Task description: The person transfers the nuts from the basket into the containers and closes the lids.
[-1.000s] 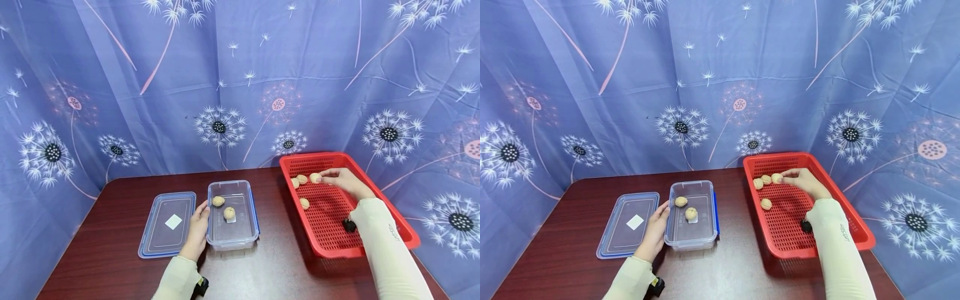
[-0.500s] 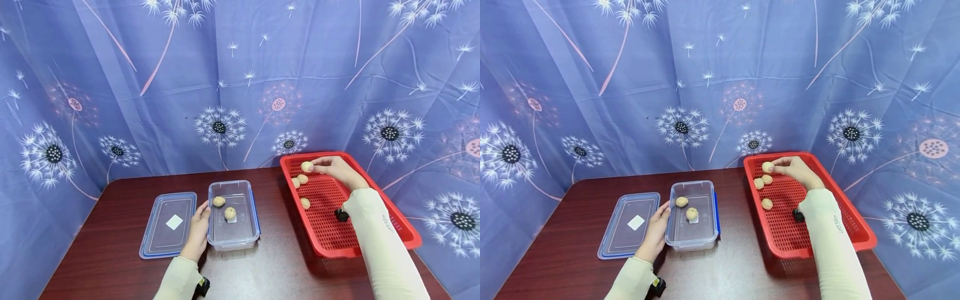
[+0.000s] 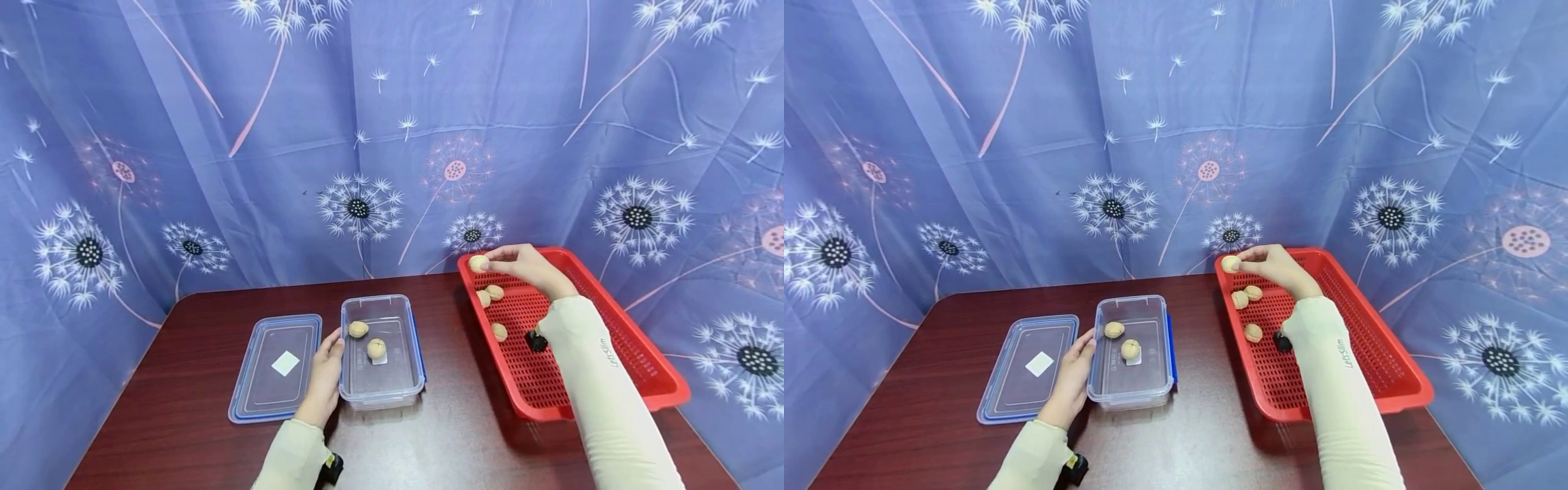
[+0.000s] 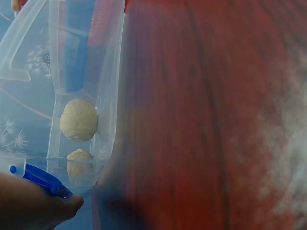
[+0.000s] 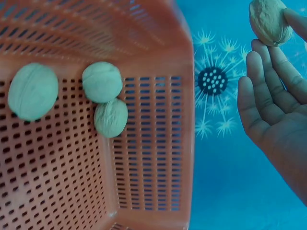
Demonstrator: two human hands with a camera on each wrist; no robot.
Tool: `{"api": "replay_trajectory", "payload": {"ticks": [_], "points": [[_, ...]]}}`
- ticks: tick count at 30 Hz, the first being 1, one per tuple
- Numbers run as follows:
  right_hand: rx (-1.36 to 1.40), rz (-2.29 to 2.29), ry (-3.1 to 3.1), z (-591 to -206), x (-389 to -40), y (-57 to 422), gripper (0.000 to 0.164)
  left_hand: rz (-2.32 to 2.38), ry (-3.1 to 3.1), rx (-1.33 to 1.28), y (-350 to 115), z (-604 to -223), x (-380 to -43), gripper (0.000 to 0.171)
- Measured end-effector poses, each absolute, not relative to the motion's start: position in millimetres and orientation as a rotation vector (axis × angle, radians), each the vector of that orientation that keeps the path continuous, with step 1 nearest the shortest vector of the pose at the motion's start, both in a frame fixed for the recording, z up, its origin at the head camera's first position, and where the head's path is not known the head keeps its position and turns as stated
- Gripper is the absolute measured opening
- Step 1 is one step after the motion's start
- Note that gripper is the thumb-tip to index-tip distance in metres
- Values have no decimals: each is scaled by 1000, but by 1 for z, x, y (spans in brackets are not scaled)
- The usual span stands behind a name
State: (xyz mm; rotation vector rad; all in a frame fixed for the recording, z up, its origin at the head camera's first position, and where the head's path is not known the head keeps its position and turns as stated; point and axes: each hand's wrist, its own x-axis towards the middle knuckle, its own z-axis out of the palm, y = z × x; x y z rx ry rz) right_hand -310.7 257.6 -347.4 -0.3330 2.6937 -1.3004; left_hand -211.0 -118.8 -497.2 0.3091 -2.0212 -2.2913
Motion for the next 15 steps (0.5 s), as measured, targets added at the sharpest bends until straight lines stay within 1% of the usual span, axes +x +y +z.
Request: {"api": "replay_trajectory", "payload": {"ticks": [5, 15], "points": [[-369, -1328, 2686, -344, -314, 247, 47, -2296, -2017, 302, -118, -496, -211, 43], [-353, -1344, 2670, -345, -322, 223, 44, -2300, -2013, 304, -119, -496, -210, 43]]}}
